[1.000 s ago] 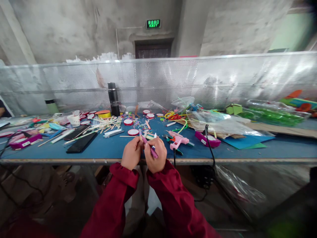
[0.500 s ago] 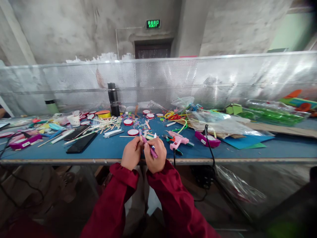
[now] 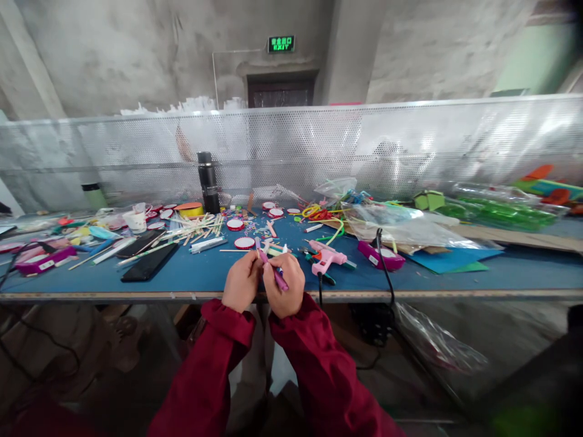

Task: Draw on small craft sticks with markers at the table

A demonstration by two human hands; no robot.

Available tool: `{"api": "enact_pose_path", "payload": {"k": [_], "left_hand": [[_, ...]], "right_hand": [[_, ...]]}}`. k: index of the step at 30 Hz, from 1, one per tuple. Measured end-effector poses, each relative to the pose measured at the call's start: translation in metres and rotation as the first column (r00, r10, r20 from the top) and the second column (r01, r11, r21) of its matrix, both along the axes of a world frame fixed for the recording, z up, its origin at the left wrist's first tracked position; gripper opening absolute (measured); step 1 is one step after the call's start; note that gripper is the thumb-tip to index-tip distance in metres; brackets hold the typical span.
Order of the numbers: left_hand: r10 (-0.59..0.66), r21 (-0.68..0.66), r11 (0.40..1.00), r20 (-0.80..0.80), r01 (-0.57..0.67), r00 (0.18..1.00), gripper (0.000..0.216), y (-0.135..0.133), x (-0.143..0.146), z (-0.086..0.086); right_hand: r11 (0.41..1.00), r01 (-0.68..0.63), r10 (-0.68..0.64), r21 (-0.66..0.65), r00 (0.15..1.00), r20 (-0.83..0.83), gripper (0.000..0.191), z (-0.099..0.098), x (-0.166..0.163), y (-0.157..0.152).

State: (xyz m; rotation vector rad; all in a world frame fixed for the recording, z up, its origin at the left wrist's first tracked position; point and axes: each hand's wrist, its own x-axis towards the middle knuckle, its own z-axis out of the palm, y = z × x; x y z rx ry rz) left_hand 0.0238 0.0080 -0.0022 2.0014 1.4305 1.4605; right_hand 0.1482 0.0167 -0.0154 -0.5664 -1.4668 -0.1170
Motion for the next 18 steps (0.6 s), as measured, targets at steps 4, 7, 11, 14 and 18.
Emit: {"api": "enact_pose_path", "payload": {"k": [4, 7, 11, 14, 18], "left_hand": [[-0.004, -0.009, 1.000, -0.004, 0.004, 1.000, 0.024, -0.0020, 0.0007, 0.0019], [-0.012, -0.008, 1.000, 0.001, 0.012, 1.000, 0.024, -0.0029, 0.0011, 0.0027], [0.004, 0.007, 1.000, 0.001, -0.004, 1.000, 0.023, -0.0017, 0.0009, 0.0011], [0.015, 0.011, 1.000, -0.003, -0.015, 1.000, 0.022, -0.0002, 0.0005, -0.0006], [0.016, 0.016, 1.000, -0.006, -0.016, 1.000, 0.023, 0.0010, 0.0001, -0.0013]], "right_hand": [[1.000, 0.008, -0.008, -0.012, 1.000, -0.008, 0.009, -0.0002, -0.0001, -0.0004], [1.000, 0.018, -0.018, -0.023, 1.000, -0.013, 0.009, -0.0008, -0.0001, -0.0004], [1.000, 0.004, -0.004, -0.019, 1.000, 0.007, 0.009, -0.0009, -0.0001, -0.0007], [1.000, 0.000, 0.000, -0.016, 1.000, 0.006, 0.009, -0.0002, 0.0001, -0.0013], [1.000, -0.007, 0.007, -0.018, 1.000, 0.012, 0.010, 0.0005, 0.0004, -0.0021]]}}
